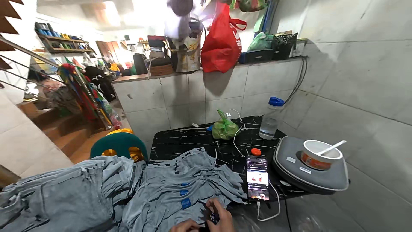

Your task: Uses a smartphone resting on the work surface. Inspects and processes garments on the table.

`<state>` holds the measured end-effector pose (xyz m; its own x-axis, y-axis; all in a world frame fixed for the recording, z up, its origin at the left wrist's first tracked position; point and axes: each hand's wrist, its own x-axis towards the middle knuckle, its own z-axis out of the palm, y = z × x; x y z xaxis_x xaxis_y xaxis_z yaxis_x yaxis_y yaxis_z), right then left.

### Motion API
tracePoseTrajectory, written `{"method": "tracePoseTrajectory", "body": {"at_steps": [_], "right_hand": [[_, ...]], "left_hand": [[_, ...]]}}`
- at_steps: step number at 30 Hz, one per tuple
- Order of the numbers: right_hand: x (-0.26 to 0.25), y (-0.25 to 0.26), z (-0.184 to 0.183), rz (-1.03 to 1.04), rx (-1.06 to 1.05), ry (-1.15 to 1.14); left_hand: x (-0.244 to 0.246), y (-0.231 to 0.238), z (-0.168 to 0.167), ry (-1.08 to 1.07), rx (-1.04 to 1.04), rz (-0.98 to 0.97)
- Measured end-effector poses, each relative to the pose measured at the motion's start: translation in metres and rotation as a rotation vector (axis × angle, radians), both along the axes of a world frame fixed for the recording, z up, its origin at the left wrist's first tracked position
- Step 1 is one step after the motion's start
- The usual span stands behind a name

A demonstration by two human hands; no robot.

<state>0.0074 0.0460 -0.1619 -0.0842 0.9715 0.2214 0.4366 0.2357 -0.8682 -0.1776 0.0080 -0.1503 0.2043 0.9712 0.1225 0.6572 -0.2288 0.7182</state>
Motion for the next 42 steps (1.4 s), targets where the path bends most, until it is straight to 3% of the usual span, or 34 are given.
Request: {"method": "tracePoseTrajectory", "body": {"at_steps": [4, 8, 14, 19, 30, 36, 39, 42], "right_hand": [[-0.001, -0.007, 0.018, -0.006, -0.029, -0.240], [-0.012, -0.011, 0.037, 0.086, -0.171, -0.546], [-0.039, 0.004, 0.030, 0.291, -0.014, -0.432], [-0.051, 0.021, 0.023, 0.402, -0.095, -0.530], [-0.051, 0.026, 0.017, 0.390, -0.170, -0.528], [-0.052, 0.027, 0.013, 0.382, -0.196, -0.507], [-0.050, 0.028, 0.012, 0.382, -0.196, -0.493], [-0.050, 0.027, 0.011, 0.377, -0.184, -0.480]], "left_hand": [[-0.015, -0.001, 0.000, -0.029, 0.142, 0.178], [-0.029, -0.003, -0.001, 0.084, 0.140, 0.133], [-0.023, -0.002, -0.002, 0.380, 0.150, 0.314], [-0.033, 0.005, -0.013, 0.441, 0.148, 0.451], [-0.032, 0.000, -0.012, 0.307, 0.249, 0.617], [-0.032, 0.013, -0.020, 0.392, 0.259, 0.591], [-0.034, 0.007, -0.010, 0.328, 0.207, 0.509], [-0.034, -0.004, -0.001, 0.290, 0.249, 0.550]]}}
